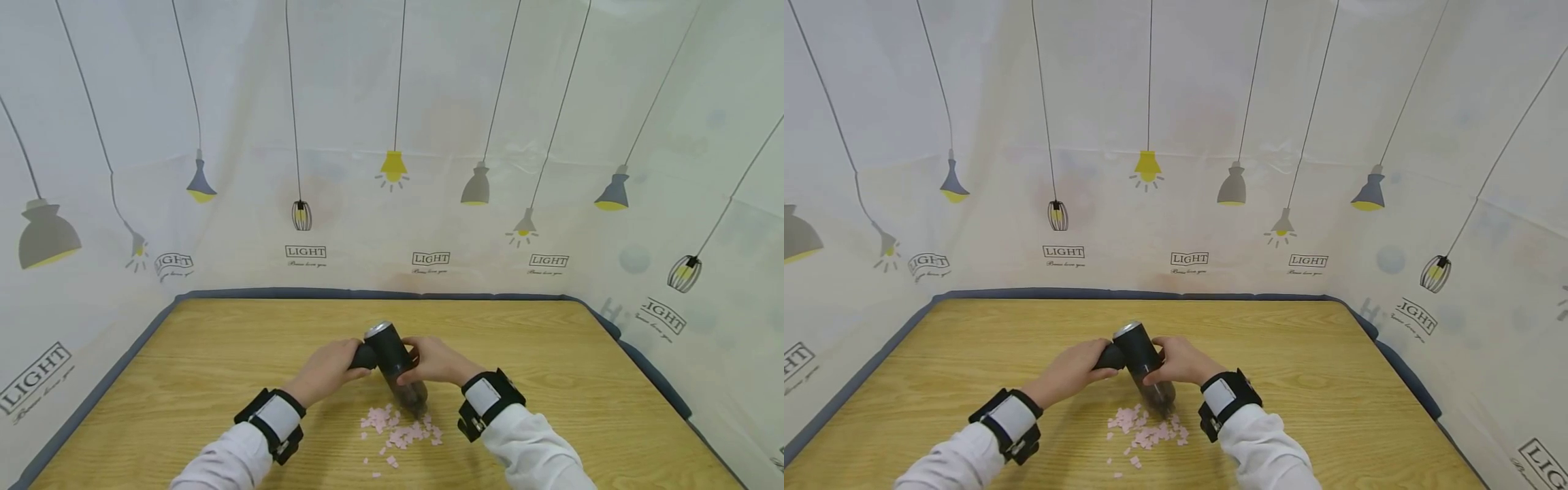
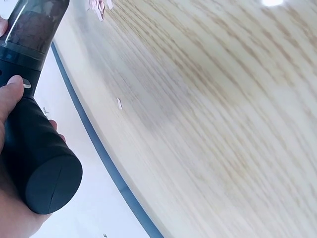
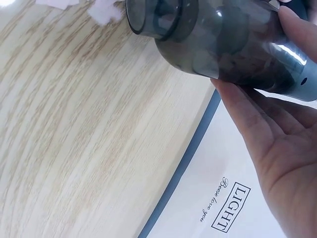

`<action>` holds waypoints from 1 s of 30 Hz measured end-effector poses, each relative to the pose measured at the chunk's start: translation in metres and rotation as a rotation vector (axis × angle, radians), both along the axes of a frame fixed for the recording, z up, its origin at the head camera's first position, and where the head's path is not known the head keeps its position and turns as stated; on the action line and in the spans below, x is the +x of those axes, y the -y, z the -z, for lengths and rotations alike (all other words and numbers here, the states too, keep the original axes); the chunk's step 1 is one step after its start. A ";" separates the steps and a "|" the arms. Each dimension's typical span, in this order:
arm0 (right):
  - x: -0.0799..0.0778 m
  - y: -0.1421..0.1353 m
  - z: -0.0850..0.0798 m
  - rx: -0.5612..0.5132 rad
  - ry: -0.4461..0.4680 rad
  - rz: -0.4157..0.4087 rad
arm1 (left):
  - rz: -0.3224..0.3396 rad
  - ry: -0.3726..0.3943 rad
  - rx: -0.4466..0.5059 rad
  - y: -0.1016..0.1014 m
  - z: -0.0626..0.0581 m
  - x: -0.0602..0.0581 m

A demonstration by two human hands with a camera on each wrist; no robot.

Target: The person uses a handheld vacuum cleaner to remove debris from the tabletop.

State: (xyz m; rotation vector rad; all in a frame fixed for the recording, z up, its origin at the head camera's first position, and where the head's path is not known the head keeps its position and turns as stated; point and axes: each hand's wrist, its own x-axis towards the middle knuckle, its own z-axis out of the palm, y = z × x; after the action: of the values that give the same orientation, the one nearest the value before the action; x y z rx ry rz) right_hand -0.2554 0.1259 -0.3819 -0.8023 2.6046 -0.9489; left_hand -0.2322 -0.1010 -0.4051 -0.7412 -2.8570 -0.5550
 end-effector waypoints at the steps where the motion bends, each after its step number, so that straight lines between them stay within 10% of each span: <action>1: 0.000 0.000 0.000 0.001 -0.001 0.000 | -0.002 -0.002 -0.003 0.000 0.001 0.000; 30: -0.001 0.006 0.001 0.038 0.010 -0.014 | 0.018 0.020 -0.006 0.005 -0.004 0.004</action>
State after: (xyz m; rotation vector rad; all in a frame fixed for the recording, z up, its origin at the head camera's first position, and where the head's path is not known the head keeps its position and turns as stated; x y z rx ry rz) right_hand -0.2563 0.1197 -0.3825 -0.8031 2.5972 -0.8943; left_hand -0.2283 -0.1061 -0.4015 -0.7668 -2.8745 -0.5594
